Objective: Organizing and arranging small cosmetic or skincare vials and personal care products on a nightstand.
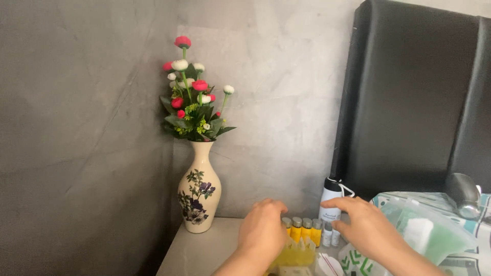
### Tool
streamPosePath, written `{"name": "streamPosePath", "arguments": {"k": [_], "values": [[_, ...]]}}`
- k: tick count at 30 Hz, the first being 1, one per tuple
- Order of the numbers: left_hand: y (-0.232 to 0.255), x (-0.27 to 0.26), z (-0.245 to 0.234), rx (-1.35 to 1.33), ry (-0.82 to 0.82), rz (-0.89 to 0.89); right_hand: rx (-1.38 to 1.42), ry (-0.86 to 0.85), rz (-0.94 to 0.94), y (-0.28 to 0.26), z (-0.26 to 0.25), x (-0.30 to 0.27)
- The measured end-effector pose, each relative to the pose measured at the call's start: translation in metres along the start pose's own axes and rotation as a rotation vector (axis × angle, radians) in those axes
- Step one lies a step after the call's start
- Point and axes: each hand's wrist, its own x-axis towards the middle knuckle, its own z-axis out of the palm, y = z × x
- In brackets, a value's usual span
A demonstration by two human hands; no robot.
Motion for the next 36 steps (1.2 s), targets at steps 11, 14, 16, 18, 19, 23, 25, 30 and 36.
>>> {"name": "streamPosePath", "arguments": {"k": [11, 14, 16, 18, 19, 23, 25, 30, 36], "values": [[-0.009, 0.006, 0.001, 0.023, -0.056, -0.026, 0.042, -0.083, 0.109, 0.005, -0.004, -0.002], [-0.012, 0.011, 0.002, 0.031, -0.062, -0.034, 0.056, -0.089, 0.077, 0.008, 0.001, 0.002], [-0.013, 0.015, -0.001, 0.021, -0.068, -0.053, 0.072, -0.102, 0.075, 0.007, 0.004, 0.006], [-0.017, 0.019, -0.002, 0.057, -0.097, -0.029, 0.091, -0.157, 0.091, 0.004, 0.006, 0.009], [-0.018, 0.020, -0.001, 0.058, -0.097, -0.029, 0.092, -0.157, 0.091, 0.003, 0.009, 0.009], [-0.018, 0.026, -0.002, 0.093, -0.142, -0.064, 0.042, -0.180, 0.090, -0.006, 0.017, 0.016], [-0.014, 0.029, -0.002, 0.106, -0.178, -0.086, 0.035, -0.206, 0.079, -0.011, 0.018, 0.020], [-0.030, 0.043, 0.028, 0.135, -0.105, 0.008, 0.116, -0.140, 0.046, -0.010, 0.035, 0.039], [-0.056, 0.067, 0.077, 0.088, -0.125, 0.035, 0.090, -0.148, -0.001, 0.013, 0.083, 0.081]]}}
